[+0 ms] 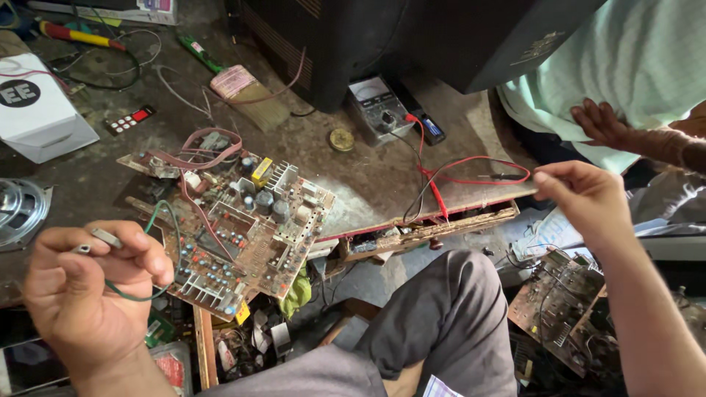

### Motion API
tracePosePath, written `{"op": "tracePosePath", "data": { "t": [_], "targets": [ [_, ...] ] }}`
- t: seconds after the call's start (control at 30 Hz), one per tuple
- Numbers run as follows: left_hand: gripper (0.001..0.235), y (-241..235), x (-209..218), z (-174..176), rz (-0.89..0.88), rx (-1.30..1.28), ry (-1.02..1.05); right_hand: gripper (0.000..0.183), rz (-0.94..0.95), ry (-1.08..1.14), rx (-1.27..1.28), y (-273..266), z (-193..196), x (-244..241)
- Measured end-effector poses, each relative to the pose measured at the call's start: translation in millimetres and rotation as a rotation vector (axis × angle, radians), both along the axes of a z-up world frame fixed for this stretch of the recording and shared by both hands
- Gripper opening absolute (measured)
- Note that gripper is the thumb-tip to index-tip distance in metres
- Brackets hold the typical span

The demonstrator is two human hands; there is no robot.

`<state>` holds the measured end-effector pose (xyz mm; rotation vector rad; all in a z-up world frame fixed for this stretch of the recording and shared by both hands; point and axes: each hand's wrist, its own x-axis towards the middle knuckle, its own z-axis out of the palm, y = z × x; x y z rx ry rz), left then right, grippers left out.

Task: The person tests a circuit board using a multimeter, then flips it over to inspect the back. They continue to probe various points on the board with the multimeter leads.

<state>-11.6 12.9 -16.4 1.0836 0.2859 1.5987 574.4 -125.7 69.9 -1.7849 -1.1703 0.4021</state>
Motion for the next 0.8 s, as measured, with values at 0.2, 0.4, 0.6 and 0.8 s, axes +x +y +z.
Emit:
{"op": "tracePosePath", "data": {
  "t": [0.2, 0.4, 0.6, 0.8],
  "targets": [
    [0.030, -1, -1, 0, 0.000, 0.019, 0.017, 0.020, 0.087, 0.266, 0.078, -4, -15, 42],
    [0.030, -1, -3, 0, -0.001, 0.003, 0.023, 0.027, 0.622, 0.930, 0.424, -11, -22, 62],
    [0.028, 0, -3, 0, -0.026, 0.020, 0.016, 0.041, 0.613, 0.997, 0.475, -25, -23, 53],
    [0.029, -3, -2, 0, 0.001, 0.015, 0.052, 0.051, 0.543, 0.922, 0.295, -35, -44, 50]
  ]
}}
